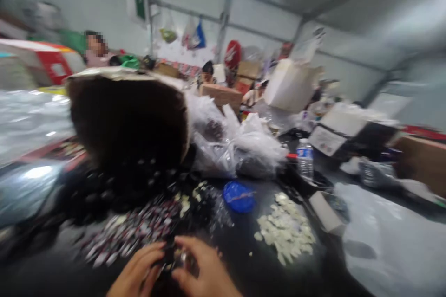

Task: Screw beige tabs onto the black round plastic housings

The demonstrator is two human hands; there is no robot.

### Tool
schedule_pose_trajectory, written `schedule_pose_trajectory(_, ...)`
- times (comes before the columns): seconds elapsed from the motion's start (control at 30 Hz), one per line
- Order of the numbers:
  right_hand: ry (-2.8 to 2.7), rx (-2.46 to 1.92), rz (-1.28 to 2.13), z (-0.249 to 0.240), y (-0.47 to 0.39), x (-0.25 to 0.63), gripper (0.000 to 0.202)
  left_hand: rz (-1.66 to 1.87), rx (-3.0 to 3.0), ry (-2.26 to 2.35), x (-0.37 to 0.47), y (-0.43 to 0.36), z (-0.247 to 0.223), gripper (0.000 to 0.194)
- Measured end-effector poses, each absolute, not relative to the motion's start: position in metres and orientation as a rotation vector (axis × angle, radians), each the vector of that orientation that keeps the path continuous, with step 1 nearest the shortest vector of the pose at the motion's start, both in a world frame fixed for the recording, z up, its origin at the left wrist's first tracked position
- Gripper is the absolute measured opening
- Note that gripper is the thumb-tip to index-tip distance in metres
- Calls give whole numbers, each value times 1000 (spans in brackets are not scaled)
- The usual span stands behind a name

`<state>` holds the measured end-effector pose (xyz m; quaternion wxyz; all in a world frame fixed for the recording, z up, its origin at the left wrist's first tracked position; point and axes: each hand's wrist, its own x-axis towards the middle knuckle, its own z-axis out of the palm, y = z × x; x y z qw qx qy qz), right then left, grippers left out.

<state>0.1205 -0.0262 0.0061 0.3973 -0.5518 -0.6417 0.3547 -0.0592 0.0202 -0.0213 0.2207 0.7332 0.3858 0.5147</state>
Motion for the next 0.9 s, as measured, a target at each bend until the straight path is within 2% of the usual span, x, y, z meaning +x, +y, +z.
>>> schedule_pose_trajectory(0.07,-1617,-1384,928,15,-28,116,33,1249,1773,1059,-58,-3,-21,14)
schedule_pose_trajectory(0.17,-1525,-1418,1062,13,-23,119,21,1171,1567,1208,-44,-17,-18,27)
schedule_pose_trajectory(0.37,-1346,-1409,1295,-7,-17,119,33,1096,1325,1204,-37,-14,-16,27)
schedule_pose_trajectory(0.5,-1336,-1325,1388,-6,-9,100,28,1120,1200,1232,-57,-20,-15,26)
schedule_pose_trajectory(0.73,-1034,-1004,1905,-16,5,56,37,1598,946,1756,-123,16,-17,38)
schedule_pose_trajectory(0.9,-887,-947,2099,-12,20,41,43,1548,1039,1649,-108,61,-24,36)
